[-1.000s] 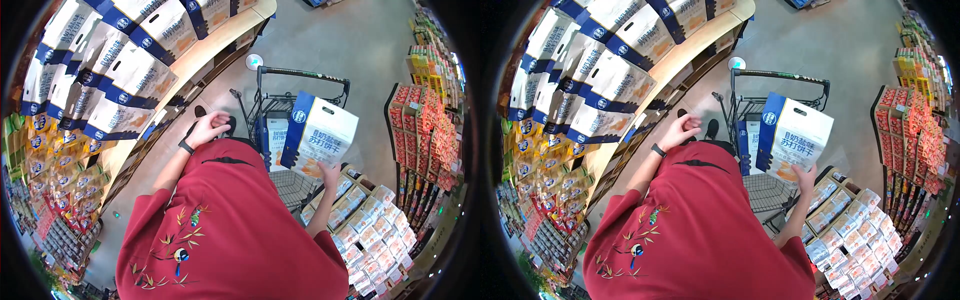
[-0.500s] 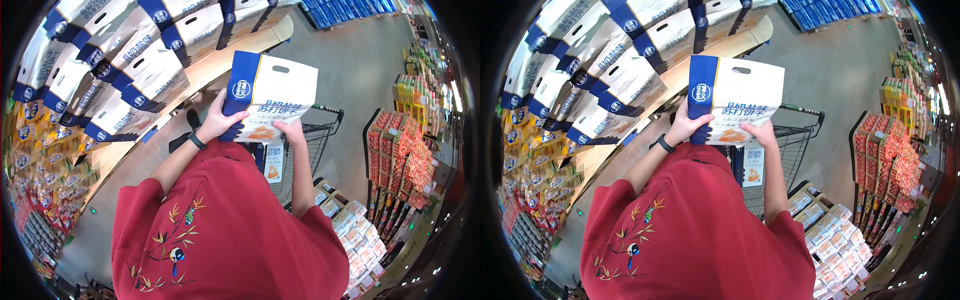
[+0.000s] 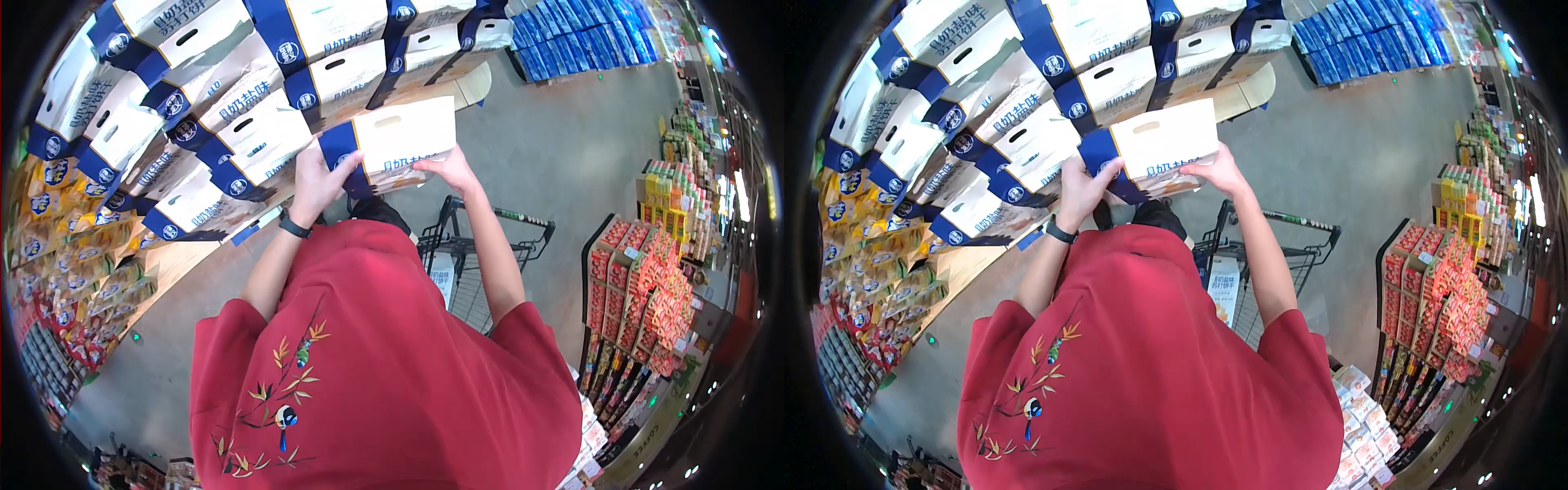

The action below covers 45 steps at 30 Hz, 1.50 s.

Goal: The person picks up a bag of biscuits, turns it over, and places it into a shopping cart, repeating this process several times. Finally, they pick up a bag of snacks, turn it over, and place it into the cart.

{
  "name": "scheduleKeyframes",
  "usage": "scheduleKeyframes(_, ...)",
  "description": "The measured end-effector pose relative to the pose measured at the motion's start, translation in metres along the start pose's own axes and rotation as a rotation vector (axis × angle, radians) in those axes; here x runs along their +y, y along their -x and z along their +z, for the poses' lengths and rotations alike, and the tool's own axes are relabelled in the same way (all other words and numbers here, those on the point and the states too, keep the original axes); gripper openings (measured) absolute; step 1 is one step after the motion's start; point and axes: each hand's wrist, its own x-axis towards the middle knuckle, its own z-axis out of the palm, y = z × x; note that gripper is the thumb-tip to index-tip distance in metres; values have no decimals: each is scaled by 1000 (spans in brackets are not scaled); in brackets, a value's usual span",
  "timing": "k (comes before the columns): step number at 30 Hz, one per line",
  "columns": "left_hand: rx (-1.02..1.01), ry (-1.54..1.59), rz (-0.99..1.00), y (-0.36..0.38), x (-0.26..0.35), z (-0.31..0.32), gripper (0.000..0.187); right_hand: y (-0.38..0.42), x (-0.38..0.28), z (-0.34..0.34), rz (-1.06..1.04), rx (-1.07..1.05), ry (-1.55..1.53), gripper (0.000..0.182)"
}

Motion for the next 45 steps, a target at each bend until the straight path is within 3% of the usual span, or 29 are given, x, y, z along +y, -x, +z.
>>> scheduleKeyframes(1, 37, -8, -147, -7, 10, 0, 20, -11, 5, -5, -9, -30, -26, 69)
scheduleKeyframes(4, 12, -286, 100, -25, 23, 3, 13, -50, 44, -23, -44, -101, -58, 68)
scheduleKeyframes(6, 27, -462, 170, -37, 23, 8, 13, -82, 72, -31, -80, -111, -22, 67)
scheduleKeyframes(7, 54, -467, 147, -44, 24, 10, 13, -83, 49, -25, -117, -120, -52, 67)
scheduleKeyframes(10, 117, -503, 59, -61, 23, 21, 11, -113, 44, -25, 11, -192, -23, 66)
scheduleKeyframes(18, 212, -859, 68, -82, 14, 38, 14, -198, 110, 2, -162, -284, -105, 39)
scheduleKeyframes(22, 297, -965, -9, -88, 15, 33, 15, -208, 114, 24, -187, -248, -381, 52)
scheduleKeyframes(25, 331, -1078, -60, -86, 8, 22, 16, -195, 104, 28, -416, 22, 265, 63)
scheduleKeyframes(28, 370, -1128, -127, -79, 4, 20, 19, -180, 94, 39, -410, 237, 193, 70)
scheduleKeyframes(33, 393, -1188, -149, -79, 0, 28, 22, -170, 107, 48, -436, 214, 183, 58)
scheduleKeyframes(38, 403, -1152, -46, -80, -18, 24, 28, -172, 128, 53, -309, 243, 237, 50)
scheduleKeyframes(42, 359, -1150, -131, -81, -19, 19, 34, -151, 147, 52, -175, 270, 194, 50)
scheduleKeyframes(44, 381, -1085, 1, -82, -31, 13, 34, -138, 141, 42, -99, 254, 195, 50)
scheduleKeyframes(45, 342, -993, -165, -83, -24, 15, 30, -135, 157, 43, -108, 273, 238, 50)
